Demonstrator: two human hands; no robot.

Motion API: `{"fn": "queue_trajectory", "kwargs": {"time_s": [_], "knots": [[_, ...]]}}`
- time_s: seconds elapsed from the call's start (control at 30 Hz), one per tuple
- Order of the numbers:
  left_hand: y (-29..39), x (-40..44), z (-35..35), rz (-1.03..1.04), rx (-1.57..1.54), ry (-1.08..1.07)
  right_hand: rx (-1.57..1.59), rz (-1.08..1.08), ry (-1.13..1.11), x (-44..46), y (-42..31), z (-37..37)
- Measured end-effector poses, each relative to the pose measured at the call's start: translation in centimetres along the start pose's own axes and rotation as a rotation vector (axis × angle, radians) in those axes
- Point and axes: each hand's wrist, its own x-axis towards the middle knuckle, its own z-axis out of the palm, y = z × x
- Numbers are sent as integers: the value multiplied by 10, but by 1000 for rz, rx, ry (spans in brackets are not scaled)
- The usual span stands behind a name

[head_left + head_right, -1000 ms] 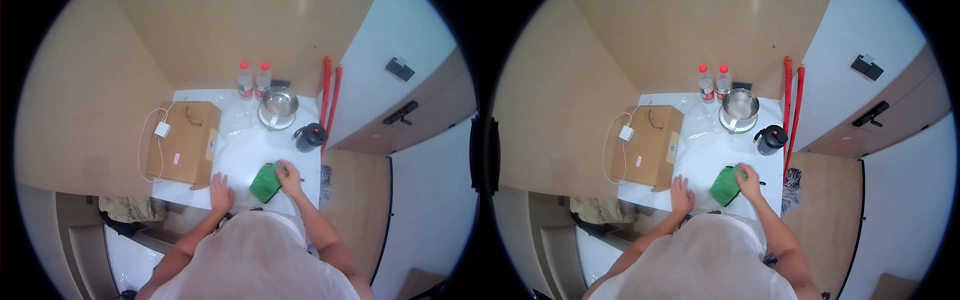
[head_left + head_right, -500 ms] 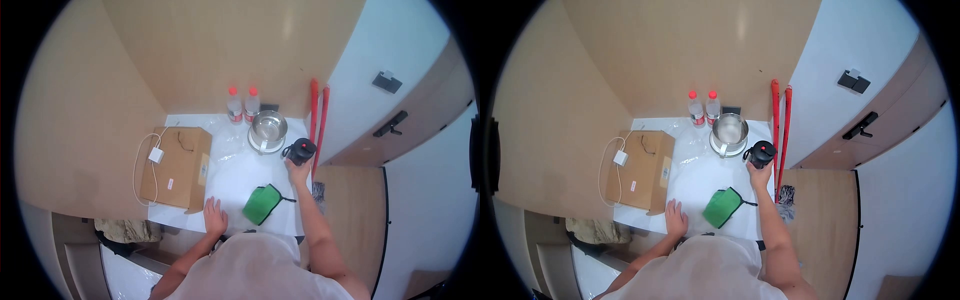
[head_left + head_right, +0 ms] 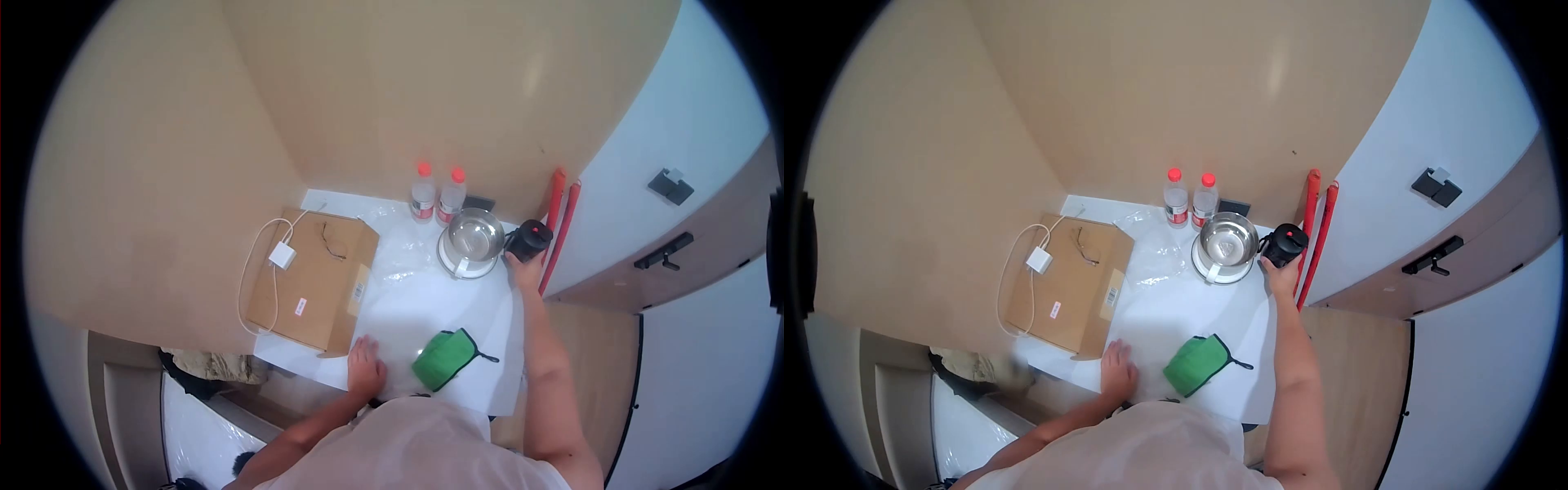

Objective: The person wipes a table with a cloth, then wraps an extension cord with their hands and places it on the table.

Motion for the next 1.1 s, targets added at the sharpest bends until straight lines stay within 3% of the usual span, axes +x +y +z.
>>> {"fn": "queue_trajectory", "kwargs": {"time_s": [0.07, 0.17, 0.23, 0.3, 0.37, 0.43, 0.5, 0.6, 0.87, 1.1], "knots": [[-1, -2, -1, 13, 1, 8, -47, 104, -75, 0, -1, -2], [0, -1, -2, 32, 2, 36, -63, -27, -12, -15, 51, 7], [1, -3, -4, 22, 8, 34, -246, 40, -96, -39, 47, 1], [2, -3, -9, 13, -20, 34, -186, 218, -41, -75, 29, -2], [2, -5, -10, -3, -31, 27, -250, 27, -32, -132, -4, -9], [1, -5, -9, -22, -24, 8, -325, -274, -193, -201, -24, -10], [2, -5, -10, -29, -43, 9, -497, -390, -612, -258, -63, -15], [-2, -2, -8, -17, -51, 22, -677, -408, -791, -306, -69, -8], [-1, -6, -17, -41, -108, 64, -729, -354, -696, -269, -75, 67], [3, -12, -31, -55, -116, 113, -733, -395, -797, -256, -101, 131]]}}
